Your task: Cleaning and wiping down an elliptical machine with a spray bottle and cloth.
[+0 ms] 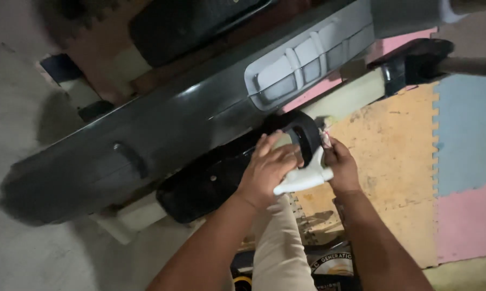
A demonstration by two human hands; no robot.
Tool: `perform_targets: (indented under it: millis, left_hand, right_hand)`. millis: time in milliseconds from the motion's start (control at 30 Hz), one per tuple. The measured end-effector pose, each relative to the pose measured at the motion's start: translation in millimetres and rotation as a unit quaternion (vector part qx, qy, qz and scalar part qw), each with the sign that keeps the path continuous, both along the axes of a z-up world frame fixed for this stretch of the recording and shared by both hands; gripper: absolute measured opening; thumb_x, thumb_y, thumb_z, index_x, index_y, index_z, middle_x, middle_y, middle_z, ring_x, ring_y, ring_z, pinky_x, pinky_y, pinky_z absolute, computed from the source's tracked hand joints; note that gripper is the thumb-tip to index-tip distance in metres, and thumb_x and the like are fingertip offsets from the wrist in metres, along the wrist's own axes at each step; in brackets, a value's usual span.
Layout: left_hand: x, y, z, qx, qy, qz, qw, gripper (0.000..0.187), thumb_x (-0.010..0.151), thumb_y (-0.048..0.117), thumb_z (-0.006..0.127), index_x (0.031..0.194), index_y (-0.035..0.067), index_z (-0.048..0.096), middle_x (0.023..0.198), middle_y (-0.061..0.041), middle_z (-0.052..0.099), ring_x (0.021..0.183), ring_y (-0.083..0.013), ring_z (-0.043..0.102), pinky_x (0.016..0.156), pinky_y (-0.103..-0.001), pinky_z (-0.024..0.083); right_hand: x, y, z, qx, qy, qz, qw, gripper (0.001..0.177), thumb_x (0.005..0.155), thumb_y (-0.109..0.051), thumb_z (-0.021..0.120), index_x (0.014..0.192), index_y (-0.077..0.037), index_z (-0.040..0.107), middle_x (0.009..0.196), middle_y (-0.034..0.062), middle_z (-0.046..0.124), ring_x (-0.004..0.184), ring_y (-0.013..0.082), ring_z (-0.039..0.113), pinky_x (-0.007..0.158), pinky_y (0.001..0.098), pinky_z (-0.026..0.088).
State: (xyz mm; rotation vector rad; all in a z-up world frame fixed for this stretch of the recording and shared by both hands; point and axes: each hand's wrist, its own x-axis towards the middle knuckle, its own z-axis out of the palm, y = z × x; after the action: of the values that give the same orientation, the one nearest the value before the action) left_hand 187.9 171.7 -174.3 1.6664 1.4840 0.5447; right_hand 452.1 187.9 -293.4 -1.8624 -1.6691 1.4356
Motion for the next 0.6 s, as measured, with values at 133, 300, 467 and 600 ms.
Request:
perform_targets:
  millis: [133,300,467,600]
  left_hand:
    - [4.3,8.4,29.2,-0.076,0.014,0.063,0.995,0.043,0.067,0.016,0.081,0.109,0.016,0.070,0.134,-0.008,0.063,0.140,-0.0400,0.043,0.115,-0.055,0.030]
    - [16.3,5.1,71.2,-0.013,0.001,0.090,0.996,0.041,0.076,0.023,0.084,0.113,0.016,0.070,0.131,-0.007,0.066,0.132,-0.0372,0.052,0.112,-0.054,0.036]
    - [25.7,18.8,126.6,0.022,-0.090,0.104,0.990,0.037,0.078,0.021,0.085,0.108,0.009,0.067,0.118,-0.006,0.068,0.126,-0.0372,0.056,0.109,-0.049,0.042]
    - [32.8,19.1,159.3,0.024,-0.111,0.121,0.986,0.040,0.079,0.026,0.089,0.106,0.007,0.068,0.111,-0.009,0.069,0.121,-0.0407,0.054,0.101,-0.048,0.045]
  right_hand:
    - [7.6,17.1,44.9,-0.221,0.058,-0.180,0.957,0.035,0.103,-0.007,0.055,0.136,-0.003,0.064,0.115,0.0054,0.068,0.102,0.0138,0.062,0.090,0.0293,0.050]
    - [5.6,20.2,102.2,-0.252,0.109,-0.325,0.905,0.037,0.098,-0.002,0.051,0.133,-0.005,0.062,0.113,0.0053,0.070,0.097,0.0156,0.067,0.085,0.0303,0.054]
    - [10.7,-15.7,113.2,-0.185,0.294,-0.411,0.843,0.037,0.101,-0.001,0.048,0.136,-0.001,0.059,0.117,0.0074,0.069,0.101,0.0179,0.065,0.090,0.0325,0.053]
    - [-13.3,-18.2,172.7,-0.140,0.389,-0.445,0.794,0.043,0.099,-0.003,0.046,0.141,-0.001,0.056,0.124,0.0080,0.067,0.110,0.0198,0.063,0.098,0.0342,0.050]
